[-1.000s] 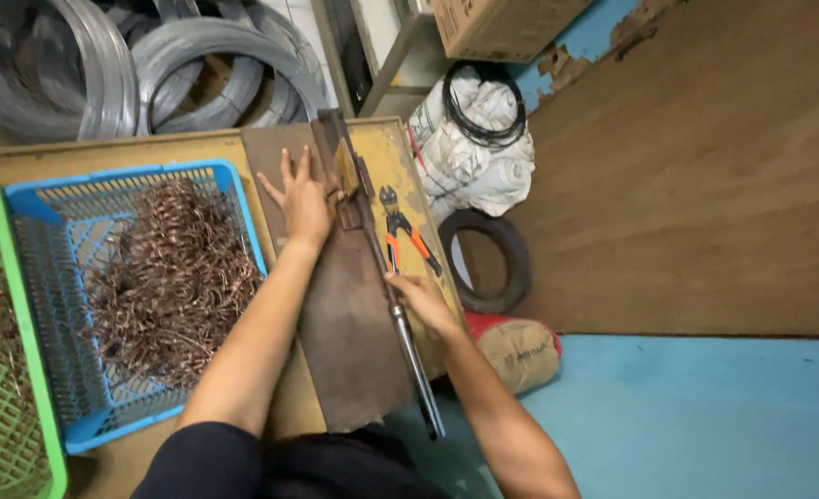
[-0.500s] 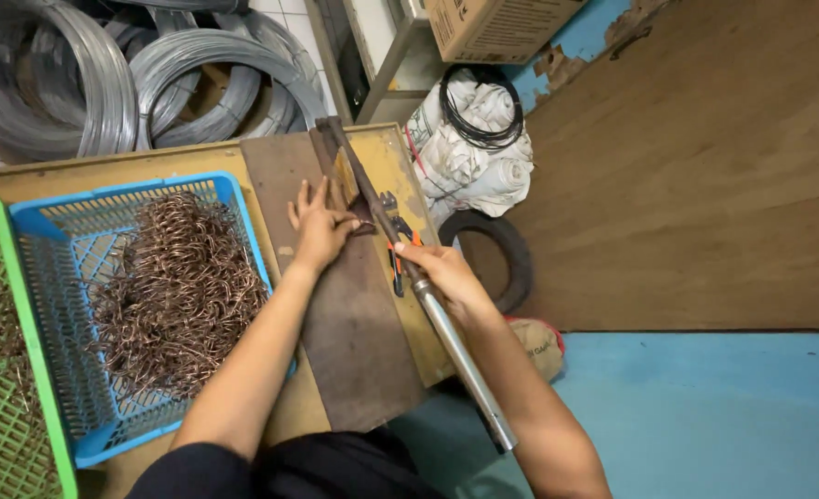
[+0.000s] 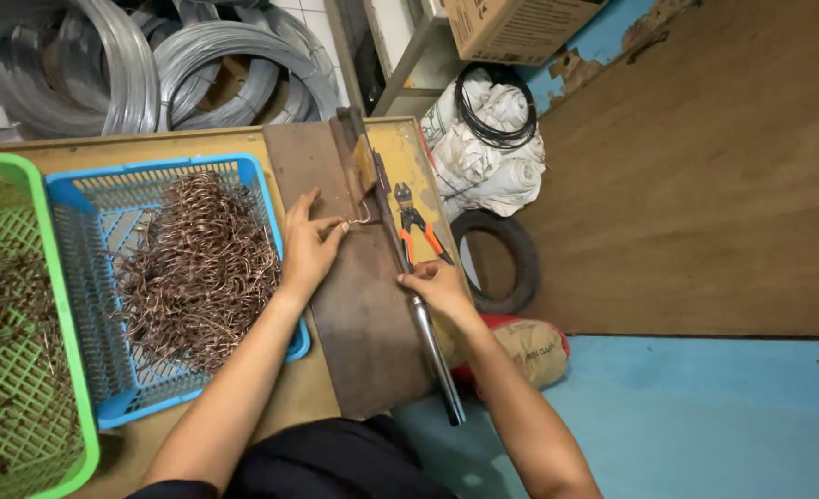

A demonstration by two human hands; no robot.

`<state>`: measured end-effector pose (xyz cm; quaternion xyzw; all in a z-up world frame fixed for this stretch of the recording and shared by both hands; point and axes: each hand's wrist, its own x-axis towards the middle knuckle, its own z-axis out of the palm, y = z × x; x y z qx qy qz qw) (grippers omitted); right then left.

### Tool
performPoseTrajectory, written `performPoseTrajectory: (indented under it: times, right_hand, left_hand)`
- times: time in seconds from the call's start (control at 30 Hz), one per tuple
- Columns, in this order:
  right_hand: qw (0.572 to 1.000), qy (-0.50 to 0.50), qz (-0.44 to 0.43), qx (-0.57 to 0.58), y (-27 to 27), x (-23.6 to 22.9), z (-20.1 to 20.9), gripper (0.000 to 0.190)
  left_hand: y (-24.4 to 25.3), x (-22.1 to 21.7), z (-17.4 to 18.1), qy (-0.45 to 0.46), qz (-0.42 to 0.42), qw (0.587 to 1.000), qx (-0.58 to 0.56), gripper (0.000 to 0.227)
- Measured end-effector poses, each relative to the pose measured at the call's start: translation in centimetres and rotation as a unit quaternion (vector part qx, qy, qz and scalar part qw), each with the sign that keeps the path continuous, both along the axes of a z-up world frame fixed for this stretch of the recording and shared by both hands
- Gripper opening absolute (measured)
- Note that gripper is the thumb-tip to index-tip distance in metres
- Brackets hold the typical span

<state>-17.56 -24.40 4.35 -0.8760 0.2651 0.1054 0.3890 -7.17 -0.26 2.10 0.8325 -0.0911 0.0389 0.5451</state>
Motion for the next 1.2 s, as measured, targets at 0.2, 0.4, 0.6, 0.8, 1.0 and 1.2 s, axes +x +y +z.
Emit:
performPoseTrajectory:
  times: [0.2, 0.4, 0.6, 0.8, 1.0, 1.2]
  right_hand:
    - [0.990, -0.091, 0.033, -0.097, -0.7, -0.3, -4.4, 0.030]
    - [0.986, -0.112, 0.059, -0.106, -1.3, -1.0, -4.7, 0.034]
    - [0.978, -0.187, -0.012, 0.094, 1.0, -1.5, 2.2, 0.024]
    - [0.928, -0.147, 0.039, 0.339, 8.1, -2.2, 3.5, 0.035]
    - [0.947, -0.182, 0.213, 0.156, 17.0, 0.1, 3.9, 0.025]
    - [0.874, -0.341, 0.343, -0.034, 25.4, 2.4, 4.3, 0.009]
  left_hand:
    - [-0.2, -0.8, 1.3, -0.083, -0.021, 0.996, 0.024, 0.012]
    - [-1.4, -2.5, 0.6, -0.063, -0.077, 0.995, 0.011, 0.009]
    - [0.4, -7.2, 7.2, -0.001, -0.108, 0.994, 0.009, 0.011]
    - [6.8, -10.9, 6.6, -0.041, -0.030, 0.998, -0.030, 0.013]
    - [15.3, -13.9, 4.7, -0.091, 0.091, 0.992, 0.016, 0.009]
    - [20.5, -14.0, 3.6, -0.107, 0.158, 0.975, 0.112, 0.010]
